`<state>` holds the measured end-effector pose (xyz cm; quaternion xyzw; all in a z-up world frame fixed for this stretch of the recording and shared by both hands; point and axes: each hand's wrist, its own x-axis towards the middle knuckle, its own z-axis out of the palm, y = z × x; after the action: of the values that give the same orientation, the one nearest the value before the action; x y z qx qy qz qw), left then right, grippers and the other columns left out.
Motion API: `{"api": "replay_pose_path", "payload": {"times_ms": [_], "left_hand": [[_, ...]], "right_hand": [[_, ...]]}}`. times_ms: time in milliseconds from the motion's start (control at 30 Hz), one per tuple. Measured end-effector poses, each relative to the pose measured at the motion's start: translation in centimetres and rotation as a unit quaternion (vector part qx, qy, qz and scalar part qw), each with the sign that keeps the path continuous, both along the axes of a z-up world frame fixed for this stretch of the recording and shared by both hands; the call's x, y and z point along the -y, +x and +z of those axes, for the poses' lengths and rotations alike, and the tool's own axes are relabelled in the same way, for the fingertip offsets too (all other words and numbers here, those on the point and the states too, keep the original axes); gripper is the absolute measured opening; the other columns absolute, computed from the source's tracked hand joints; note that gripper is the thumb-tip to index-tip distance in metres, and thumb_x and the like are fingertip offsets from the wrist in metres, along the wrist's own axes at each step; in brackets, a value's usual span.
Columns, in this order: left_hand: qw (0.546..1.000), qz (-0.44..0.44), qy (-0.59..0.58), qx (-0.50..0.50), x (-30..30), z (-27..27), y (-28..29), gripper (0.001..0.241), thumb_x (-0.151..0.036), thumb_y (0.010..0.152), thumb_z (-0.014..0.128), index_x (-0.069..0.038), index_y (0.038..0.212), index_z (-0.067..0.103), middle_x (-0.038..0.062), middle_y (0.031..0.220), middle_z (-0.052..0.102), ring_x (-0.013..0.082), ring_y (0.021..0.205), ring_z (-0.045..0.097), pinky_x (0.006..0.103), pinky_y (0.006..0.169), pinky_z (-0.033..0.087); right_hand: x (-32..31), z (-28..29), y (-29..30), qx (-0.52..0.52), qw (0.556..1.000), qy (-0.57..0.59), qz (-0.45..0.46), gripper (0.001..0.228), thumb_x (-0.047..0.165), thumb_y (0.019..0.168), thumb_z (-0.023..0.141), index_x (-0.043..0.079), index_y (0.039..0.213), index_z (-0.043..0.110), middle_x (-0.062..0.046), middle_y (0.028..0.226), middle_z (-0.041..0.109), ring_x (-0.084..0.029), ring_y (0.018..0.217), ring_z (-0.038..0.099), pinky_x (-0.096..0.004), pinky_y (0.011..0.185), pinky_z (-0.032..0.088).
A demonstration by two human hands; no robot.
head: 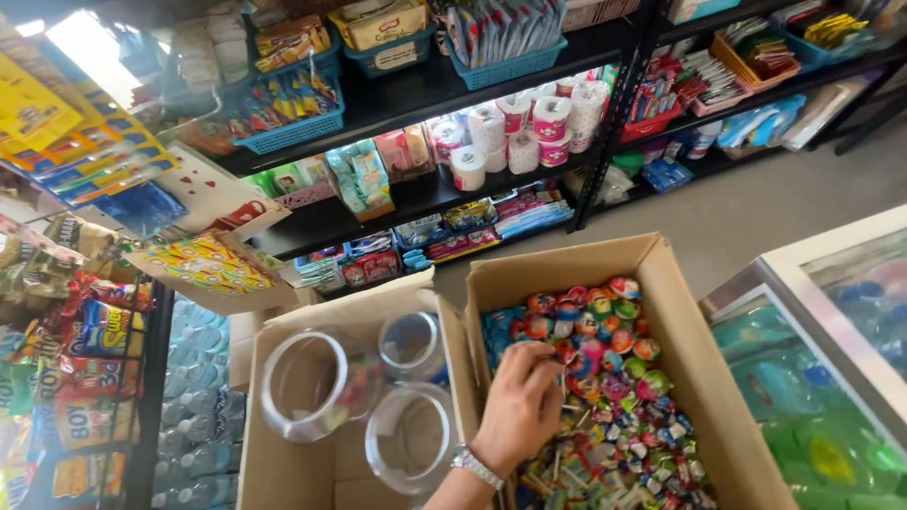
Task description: Organizing small toys and candy items into clear plastic storage jars at a store counter.
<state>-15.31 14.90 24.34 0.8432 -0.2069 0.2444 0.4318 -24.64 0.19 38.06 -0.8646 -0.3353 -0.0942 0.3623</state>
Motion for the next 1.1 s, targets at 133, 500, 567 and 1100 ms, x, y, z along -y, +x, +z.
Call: {"api": "replay_pose_path", "payload": {"times_ms": [133,500,567,1100], "left_hand": [[0.996,-0.046,0.047,-0.064,4.1,-6.1,3.8,0.025,-0.005,0.083,0.07,-0.001,0.107,0.067,0.019,0.125,0.058,0.0394,0.118,0.056,0.0471,0.1,0.051],[0.926,0.08,0.169,-0.327,2.4,-8.3,4.8,0.034,-0.018,0.091,0.067,-0.002,0.12,0.067,0.027,0.137,0.05,0.0442,0.12,0.053,0.0495,0.101,0.048],[0.924,0.099,0.166,-0.33,2.5,-8.0,4.8,0.034,-0.018,0.09,0.067,-0.002,0.12,0.067,0.026,0.137,0.05,0.0437,0.12,0.053,0.0491,0.099,0.048],[0.907,0.112,0.187,-0.359,3.0,-7.3,5.4,0.028,-0.015,0.091,0.066,0.0,0.115,0.063,0.027,0.138,0.046,0.0441,0.117,0.052,0.0505,0.093,0.05]], "right_hand": [[4.7,-14.4,12.8,0.047,0.998,0.003,-0.048,0.035,0.03,0.091,0.069,0.016,0.121,0.058,-0.011,0.122,0.059,-0.03,0.102,0.066,-0.044,0.081,0.058],[9.9,-34.6,31.5,-0.305,0.879,-0.302,-0.207,0.108,0.05,0.074,0.09,0.037,0.158,0.024,-0.02,0.168,-0.013,-0.056,0.151,0.013,-0.064,0.115,0.036],[8.3,-33.1,32.0,-0.337,0.863,-0.309,-0.216,0.11,0.047,0.072,0.093,0.04,0.159,0.026,-0.022,0.167,-0.015,-0.057,0.15,0.008,-0.066,0.116,0.031],[8.1,-38.1,32.4,-0.283,0.872,-0.262,-0.302,0.074,0.051,0.077,0.081,0.04,0.143,0.052,-0.024,0.162,0.017,-0.058,0.129,0.044,-0.057,0.094,0.056]]}}
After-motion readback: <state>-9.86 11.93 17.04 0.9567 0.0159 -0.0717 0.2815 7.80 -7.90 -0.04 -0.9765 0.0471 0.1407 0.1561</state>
